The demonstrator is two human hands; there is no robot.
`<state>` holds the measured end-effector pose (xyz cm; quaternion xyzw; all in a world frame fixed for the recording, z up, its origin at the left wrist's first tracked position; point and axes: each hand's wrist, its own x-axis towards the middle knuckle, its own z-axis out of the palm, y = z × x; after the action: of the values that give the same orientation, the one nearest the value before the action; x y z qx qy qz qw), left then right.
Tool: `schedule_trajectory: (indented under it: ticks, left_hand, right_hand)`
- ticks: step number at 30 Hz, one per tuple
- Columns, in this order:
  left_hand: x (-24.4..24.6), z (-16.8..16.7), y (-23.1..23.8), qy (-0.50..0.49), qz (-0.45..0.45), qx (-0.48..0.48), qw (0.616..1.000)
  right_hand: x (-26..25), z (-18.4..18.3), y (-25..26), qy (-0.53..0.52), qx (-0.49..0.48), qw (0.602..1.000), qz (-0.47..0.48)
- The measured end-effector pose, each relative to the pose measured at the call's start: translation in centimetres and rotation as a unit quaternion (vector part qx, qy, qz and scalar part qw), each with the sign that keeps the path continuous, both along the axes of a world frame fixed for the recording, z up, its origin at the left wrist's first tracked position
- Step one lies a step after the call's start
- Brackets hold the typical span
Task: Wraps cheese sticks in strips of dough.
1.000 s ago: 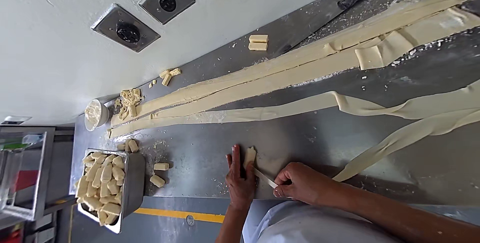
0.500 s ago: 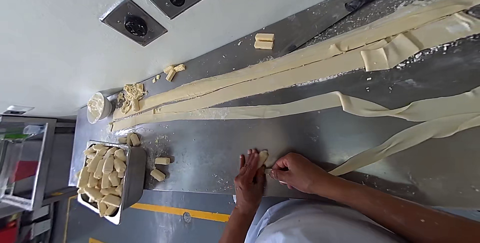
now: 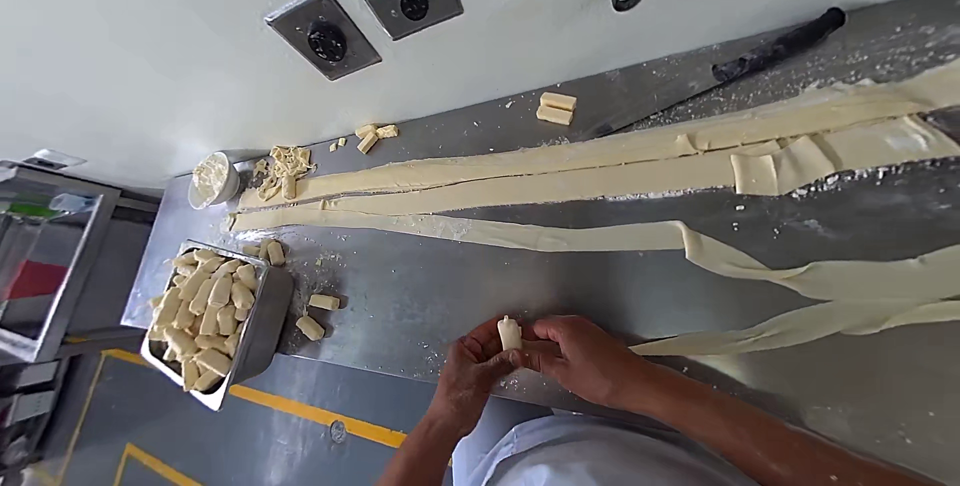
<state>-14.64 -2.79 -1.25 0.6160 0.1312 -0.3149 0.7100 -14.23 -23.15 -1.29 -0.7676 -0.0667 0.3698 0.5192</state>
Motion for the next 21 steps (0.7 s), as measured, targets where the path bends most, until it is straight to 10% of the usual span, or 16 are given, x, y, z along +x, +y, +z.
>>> schedule_trajectory:
  ticks: [11,21]
  left_hand:
    - [2.0,2.1,0.7,0.038,0.093,-0.041,0.994]
    - [2.2,2.0,-0.3,0.08,0.118,-0.147,0.979]
  right_hand:
    - [5.1,0.8,-0.3,-0.238,-0.139,0.96,0.051]
    - [2.1,-1.2,4.6,-0.435,0.097,0.894,0.046]
